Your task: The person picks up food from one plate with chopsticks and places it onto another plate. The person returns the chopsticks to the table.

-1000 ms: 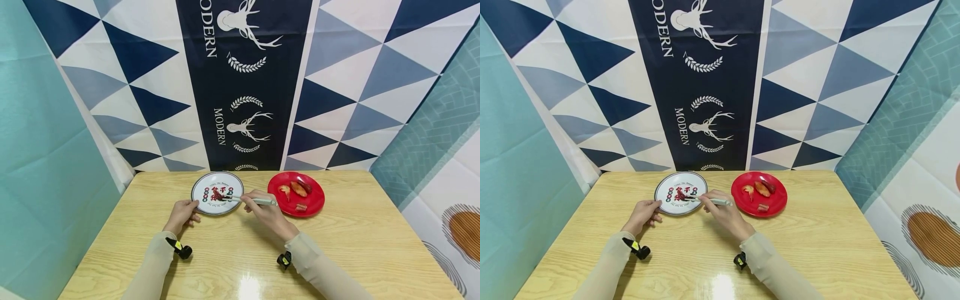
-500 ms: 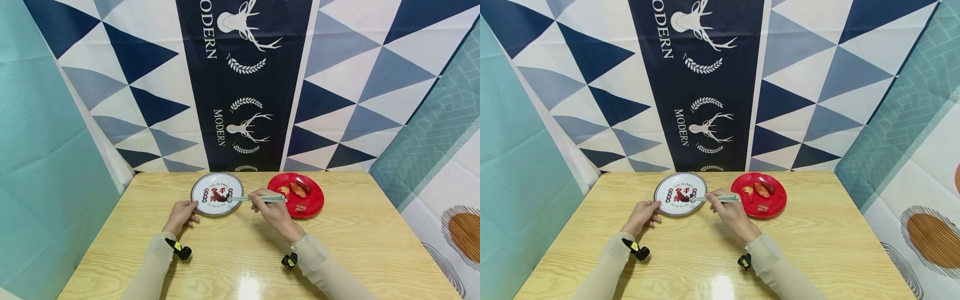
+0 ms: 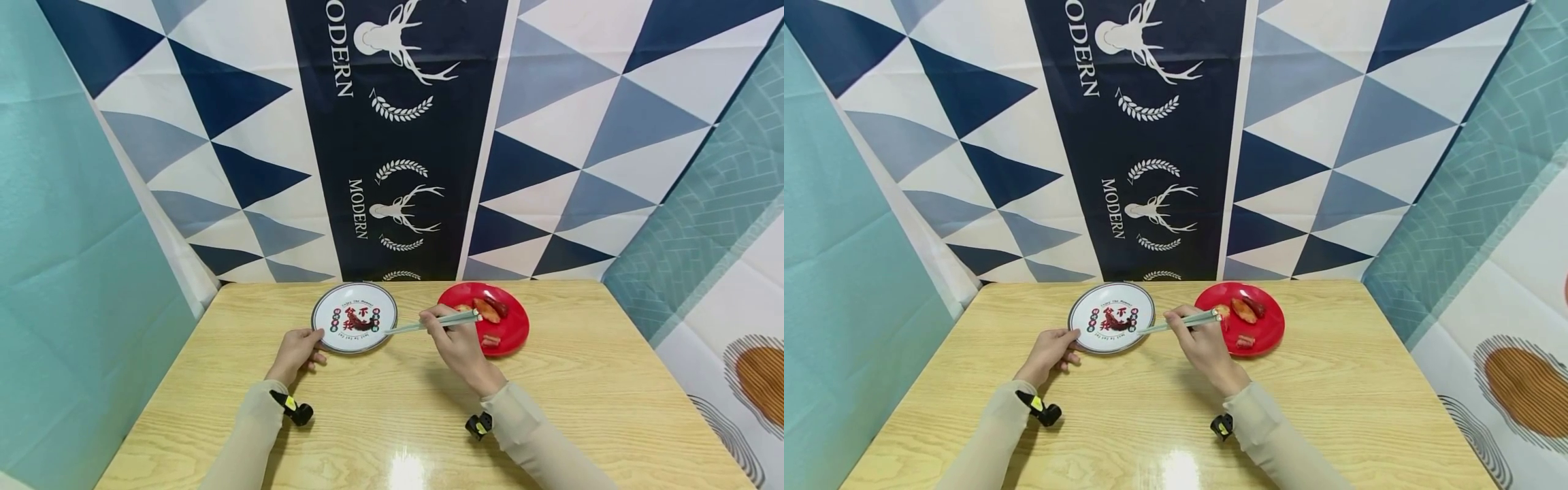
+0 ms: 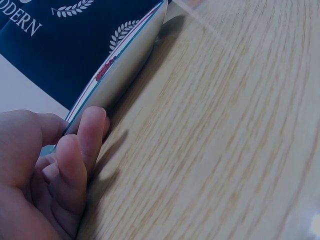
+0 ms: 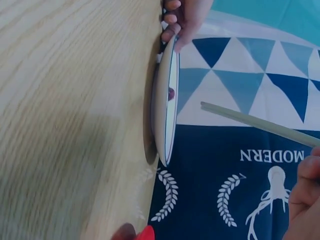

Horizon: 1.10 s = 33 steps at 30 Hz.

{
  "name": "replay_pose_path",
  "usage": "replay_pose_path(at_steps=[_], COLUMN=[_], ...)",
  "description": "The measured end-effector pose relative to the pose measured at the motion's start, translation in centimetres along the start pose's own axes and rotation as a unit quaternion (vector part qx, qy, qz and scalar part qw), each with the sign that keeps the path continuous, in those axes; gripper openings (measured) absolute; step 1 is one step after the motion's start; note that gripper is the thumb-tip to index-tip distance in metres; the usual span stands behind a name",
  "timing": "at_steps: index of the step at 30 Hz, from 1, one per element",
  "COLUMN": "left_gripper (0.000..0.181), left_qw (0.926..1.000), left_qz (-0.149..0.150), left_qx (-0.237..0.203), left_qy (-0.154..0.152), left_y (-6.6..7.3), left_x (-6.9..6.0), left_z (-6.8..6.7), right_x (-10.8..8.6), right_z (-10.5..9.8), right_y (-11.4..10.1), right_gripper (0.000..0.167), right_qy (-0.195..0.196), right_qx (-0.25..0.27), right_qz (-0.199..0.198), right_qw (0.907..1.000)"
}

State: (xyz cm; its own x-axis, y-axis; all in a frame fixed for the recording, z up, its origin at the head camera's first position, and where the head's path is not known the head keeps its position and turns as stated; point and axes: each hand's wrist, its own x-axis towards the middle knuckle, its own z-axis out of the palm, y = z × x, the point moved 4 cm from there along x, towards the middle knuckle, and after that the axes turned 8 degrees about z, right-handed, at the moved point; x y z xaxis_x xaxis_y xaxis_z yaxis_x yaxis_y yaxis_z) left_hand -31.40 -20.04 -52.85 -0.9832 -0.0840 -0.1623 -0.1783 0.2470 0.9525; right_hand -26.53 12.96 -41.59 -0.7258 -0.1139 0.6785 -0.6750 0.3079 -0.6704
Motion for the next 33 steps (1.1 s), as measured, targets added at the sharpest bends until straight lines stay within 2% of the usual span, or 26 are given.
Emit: replay_pose_path(at_steps=[3, 7, 11, 18, 21, 24, 33], left_gripper=[0.034, 0.035, 0.035, 0.035, 0.035, 0.035, 0.034], left_qw=[1.0, 1.0, 1.0, 0.9999, 1.0, 1.0, 1.0], left_qz=[0.001, 0.0, 0.001, 0.001, 0.003, 0.003, 0.003], left_qx=[0.002, 0.004, 0.008, 0.011, 0.009, 0.009, 0.008], left_qy=[-0.002, -0.002, -0.002, 0.0, 0.001, 0.0, 0.001], left_y=[0.0, 0.1, 0.0, -0.1, -0.1, -0.1, -0.1], left_x=[0.1, 0.1, 0.2, 0.2, 0.2, 0.1, 0.1], left_z=[0.0, 0.0, 0.0, 0.0, 0.0, 0.0, 0.1], right_x=[0.2, 0.3, 0.5, 0.7, 0.6, 0.3, -0.5], right_z=[-0.6, -1.3, -1.8, -3.7, -5.0, -6.1, -9.0], right_y=[0.1, 0.1, -0.2, -2.6, -3.0, -2.4, 1.8], right_gripper=[0.02, 0.027, 0.031, 0.027, 0.023, 0.021, 0.025], right_qy=[0.02, 0.03, 0.028, 0.043, 0.047, 0.049, 0.049], right_qx=[0.0, 0.008, 0.039, 0.035, 0.021, 0.003, -0.033], right_qz=[-0.025, -0.026, -0.034, -0.086, -0.068, -0.039, 0.013], right_qw=[0.9995, 0.9992, 0.9983, 0.9948, 0.9963, 0.998, 0.9982])
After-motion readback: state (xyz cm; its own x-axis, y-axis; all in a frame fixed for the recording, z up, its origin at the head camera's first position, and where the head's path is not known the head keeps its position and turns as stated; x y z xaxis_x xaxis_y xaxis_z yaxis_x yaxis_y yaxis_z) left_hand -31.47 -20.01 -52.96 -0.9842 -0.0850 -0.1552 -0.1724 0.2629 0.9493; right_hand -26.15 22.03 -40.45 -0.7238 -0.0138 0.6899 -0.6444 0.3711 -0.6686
